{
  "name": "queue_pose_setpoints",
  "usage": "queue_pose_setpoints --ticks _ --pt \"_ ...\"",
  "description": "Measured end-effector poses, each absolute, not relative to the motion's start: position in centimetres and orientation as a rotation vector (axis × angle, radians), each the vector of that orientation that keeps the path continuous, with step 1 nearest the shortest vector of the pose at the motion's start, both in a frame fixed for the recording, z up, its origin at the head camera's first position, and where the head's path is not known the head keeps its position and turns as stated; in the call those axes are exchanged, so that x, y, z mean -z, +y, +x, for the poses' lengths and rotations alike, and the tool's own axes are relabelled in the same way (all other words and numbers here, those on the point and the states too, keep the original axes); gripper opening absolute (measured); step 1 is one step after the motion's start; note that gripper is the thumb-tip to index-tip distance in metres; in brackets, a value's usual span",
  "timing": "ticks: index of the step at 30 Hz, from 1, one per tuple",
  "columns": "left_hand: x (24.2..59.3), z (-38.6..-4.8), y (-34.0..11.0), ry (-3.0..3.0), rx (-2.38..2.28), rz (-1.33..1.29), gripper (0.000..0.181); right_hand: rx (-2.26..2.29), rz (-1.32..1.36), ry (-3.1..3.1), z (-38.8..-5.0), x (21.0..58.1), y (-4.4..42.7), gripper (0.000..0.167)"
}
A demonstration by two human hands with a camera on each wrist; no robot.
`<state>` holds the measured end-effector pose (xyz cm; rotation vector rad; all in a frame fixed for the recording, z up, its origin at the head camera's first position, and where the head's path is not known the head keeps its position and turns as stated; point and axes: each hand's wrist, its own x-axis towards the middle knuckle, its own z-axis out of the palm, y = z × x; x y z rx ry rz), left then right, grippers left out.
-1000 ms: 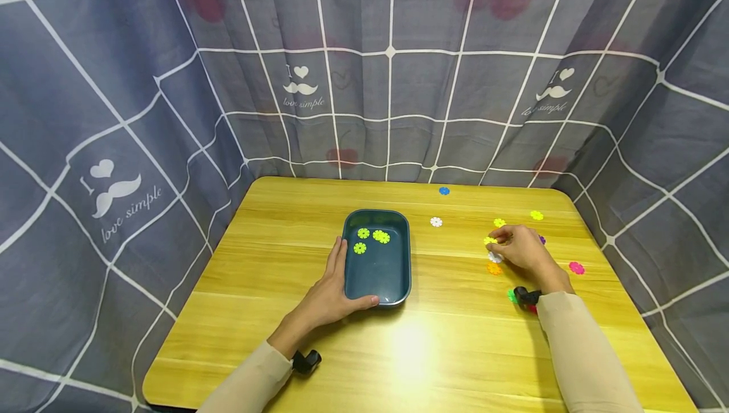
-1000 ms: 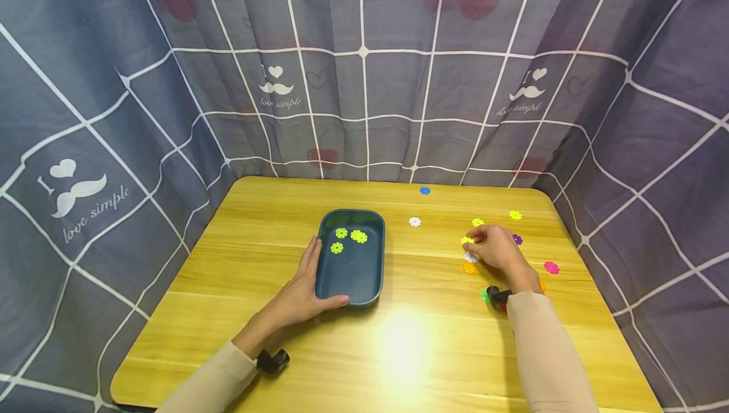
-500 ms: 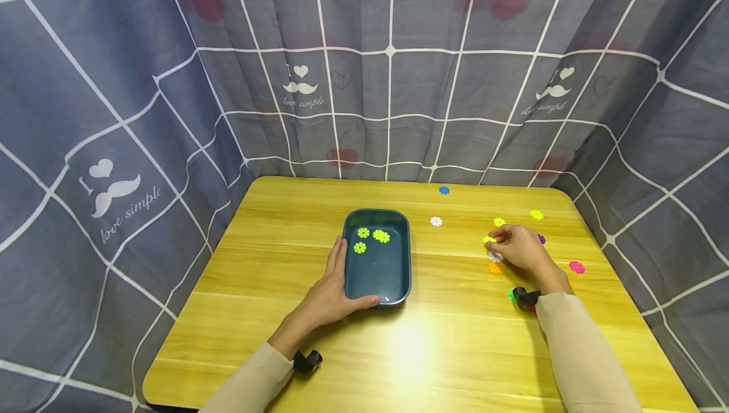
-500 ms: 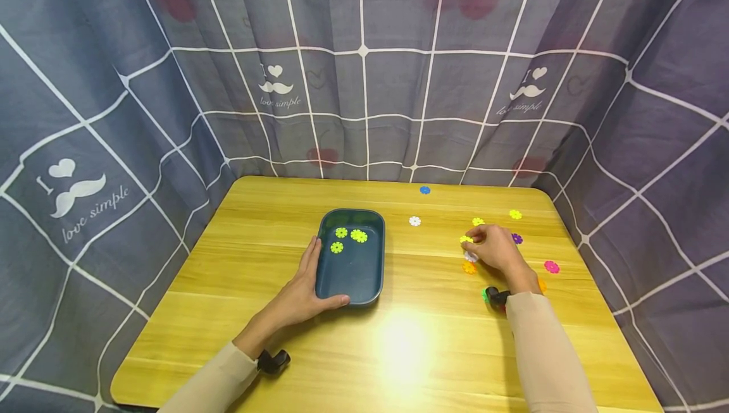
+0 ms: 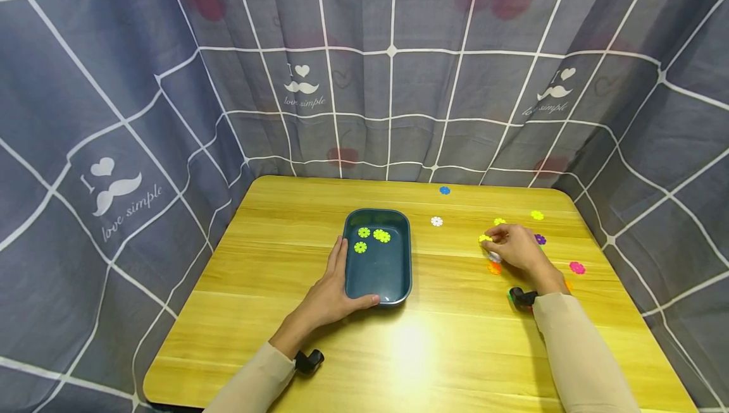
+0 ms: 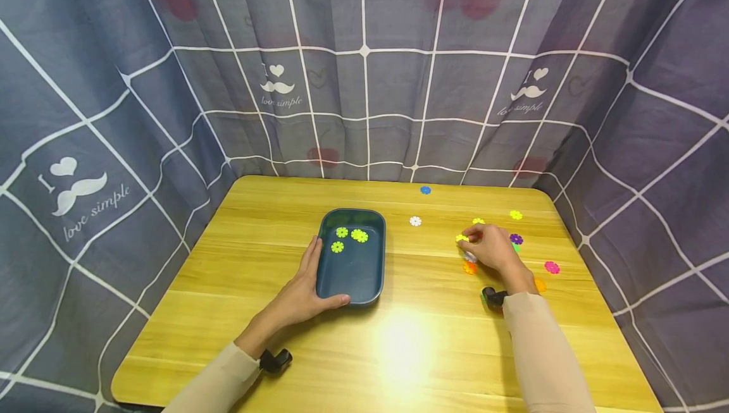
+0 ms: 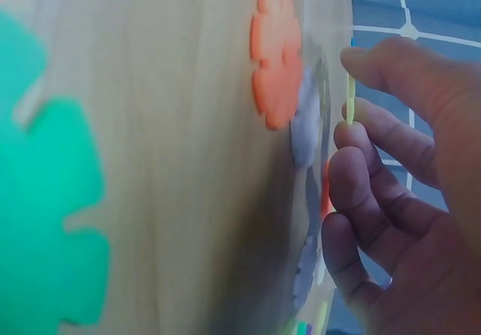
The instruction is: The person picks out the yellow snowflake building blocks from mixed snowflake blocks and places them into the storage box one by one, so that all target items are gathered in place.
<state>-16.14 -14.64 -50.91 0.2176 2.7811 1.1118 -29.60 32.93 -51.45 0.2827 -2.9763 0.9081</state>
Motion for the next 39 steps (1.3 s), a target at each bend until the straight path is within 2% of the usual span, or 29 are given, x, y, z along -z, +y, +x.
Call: queue_pose_setpoints --ticks 20,29,39 --pt "51.3 -16.0 -14.8 2.786 -1.134 0.194 0.150 -0.949 0.340 -2.992 -29.4 51.0 31.2 0.035" --pt "51.8 -16.0 -15.0 2.817 -1.199 0.310 0.148 -0.931 0.383 -2.960 -29.4 50.3 30.3 0.031" --pt "51.3 -16.1 -14.8 2.781 -1.155 0.226 0.150 -0.935 0.451 -2.966 -29.7 50.5 29.4 0.029"
